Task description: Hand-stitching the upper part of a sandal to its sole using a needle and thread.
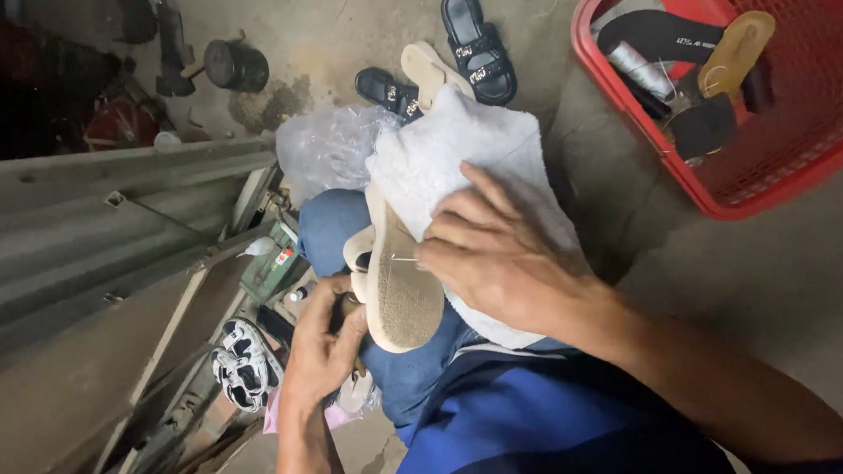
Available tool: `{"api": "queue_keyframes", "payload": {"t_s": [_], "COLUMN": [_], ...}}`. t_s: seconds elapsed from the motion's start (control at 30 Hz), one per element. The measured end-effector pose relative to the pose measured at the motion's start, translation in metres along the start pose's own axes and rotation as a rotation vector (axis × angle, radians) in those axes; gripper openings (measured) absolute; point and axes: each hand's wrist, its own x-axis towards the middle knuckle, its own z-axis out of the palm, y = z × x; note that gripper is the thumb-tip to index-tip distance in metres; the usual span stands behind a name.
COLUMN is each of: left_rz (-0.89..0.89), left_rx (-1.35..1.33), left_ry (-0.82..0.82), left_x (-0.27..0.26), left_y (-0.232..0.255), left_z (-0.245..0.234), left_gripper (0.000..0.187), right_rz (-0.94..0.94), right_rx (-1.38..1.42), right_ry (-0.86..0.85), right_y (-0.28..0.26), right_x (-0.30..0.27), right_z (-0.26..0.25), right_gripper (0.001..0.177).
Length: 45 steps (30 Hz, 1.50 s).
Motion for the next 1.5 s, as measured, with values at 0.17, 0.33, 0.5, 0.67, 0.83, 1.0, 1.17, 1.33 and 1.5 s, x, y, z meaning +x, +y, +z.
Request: {"api": "queue_keyframes", "payload": {"t_s": [0.17,0.33,0.5,0.67,0.83,1.0,1.17,1.33,1.5], "left_rz": [-0.014,0.195,0.234,0.252,0.156,0.092,-0.054,0.374,0.341], "left_rx": [0.051,0.164,0.206,0.265,0.254,0.236,0.175,0.270,0.248], "left_ry": [0.016,0.196,0.245,0.244,0.298,0.197,-0.093,0.010,0.066], "left_x": [0.002,0.016,0.026,0.031,0.027,0.026,0.025,0.070,0.063], "left_y": [-0.016,-0.033,-0.029,-0.023,-0.026,-0.013,-0.007,0.013,-0.004], "left_z": [0.006,0.013,0.011,0.013,0.018,0.008,-0.022,-0.018,0.005], "left_gripper": [0.029,0.021,0.024,0.017,0.005,0.011,0.028,0.006,0.014], "right_rz": [0.279,0.210,0.196,0.303,0.212,0.253,0.357,0.236,0.169], "right_rx": [0.149,-0.121,-0.241,-0.217,-0.525,-0.410,-0.247,-0.408,-0.444], "right_ry": [0.116,0.238,0.155,-0.079,-0.139,-0.107,-0.129,-0.174,-0.174], "right_y": [-0.002,0.031,-0.019,-0.057,-0.058,-0.052,-0.041,-0.034,-0.030], "right_x": [0.013,0.028,0.015,0.004,0.022,0.024,0.020,0.021,0.023], "right_z": [-0.020,0.008,0.011,0.052,0.044,0.038,0.033,0.025,0.020], "right_gripper": [0.006,0.005,0.046,0.092,0.051,0.054,0.056,0.045,0.039]}}
